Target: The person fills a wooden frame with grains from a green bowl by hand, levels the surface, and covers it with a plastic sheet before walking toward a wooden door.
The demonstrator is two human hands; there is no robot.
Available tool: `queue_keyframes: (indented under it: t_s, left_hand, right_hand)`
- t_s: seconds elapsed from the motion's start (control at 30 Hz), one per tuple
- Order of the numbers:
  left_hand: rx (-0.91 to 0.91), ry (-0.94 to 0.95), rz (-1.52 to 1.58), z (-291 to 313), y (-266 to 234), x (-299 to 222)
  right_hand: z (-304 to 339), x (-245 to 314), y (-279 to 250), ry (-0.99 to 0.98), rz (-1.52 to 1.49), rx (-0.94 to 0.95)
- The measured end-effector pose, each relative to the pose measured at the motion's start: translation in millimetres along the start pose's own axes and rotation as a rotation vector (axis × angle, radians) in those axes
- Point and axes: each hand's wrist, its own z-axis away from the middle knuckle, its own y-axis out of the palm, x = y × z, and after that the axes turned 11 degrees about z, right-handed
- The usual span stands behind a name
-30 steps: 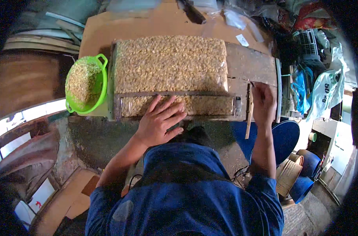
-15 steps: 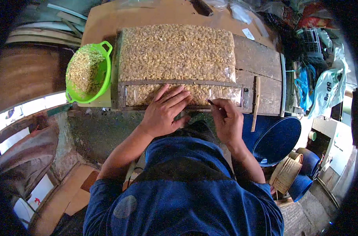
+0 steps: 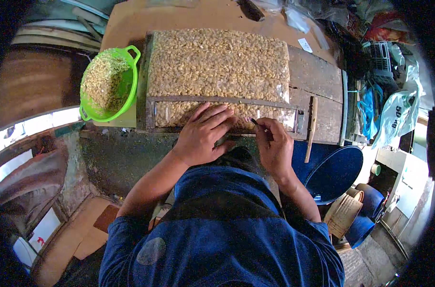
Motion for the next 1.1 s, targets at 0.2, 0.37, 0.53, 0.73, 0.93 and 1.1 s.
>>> queue_keyframes:
  t_s: [0.2, 0.37, 0.53, 0.73, 0.93, 1.1]
  left_hand:
    - [0.010, 0.039, 0.016, 0, -2, 1]
    - [0.023, 0.031, 0.028, 2, -1, 3]
    - [0.029, 0.029, 0.031, 1, -4, 2]
    - [-0.005, 0.024, 0.025, 4, 1, 3]
    - [-0.007, -0.069, -0.007, -4, 2, -11]
    - [0.018, -0.065, -0.022, -13, 13, -21]
  right_hand:
    - [-4, -4, 11, -0.172, 0.070, -0.026]
    - [-6, 3, 19, -0.209, 0.131, -0.017]
    - [-5, 2, 24, -0.268, 0.258, -0.015]
    - [-6, 3, 15, -0.259, 0.188, -0.084]
    - [3, -8, -8, -0.027, 0.101, -0.055]
    - [23, -39, -28, 0.005, 0.081, -0.227]
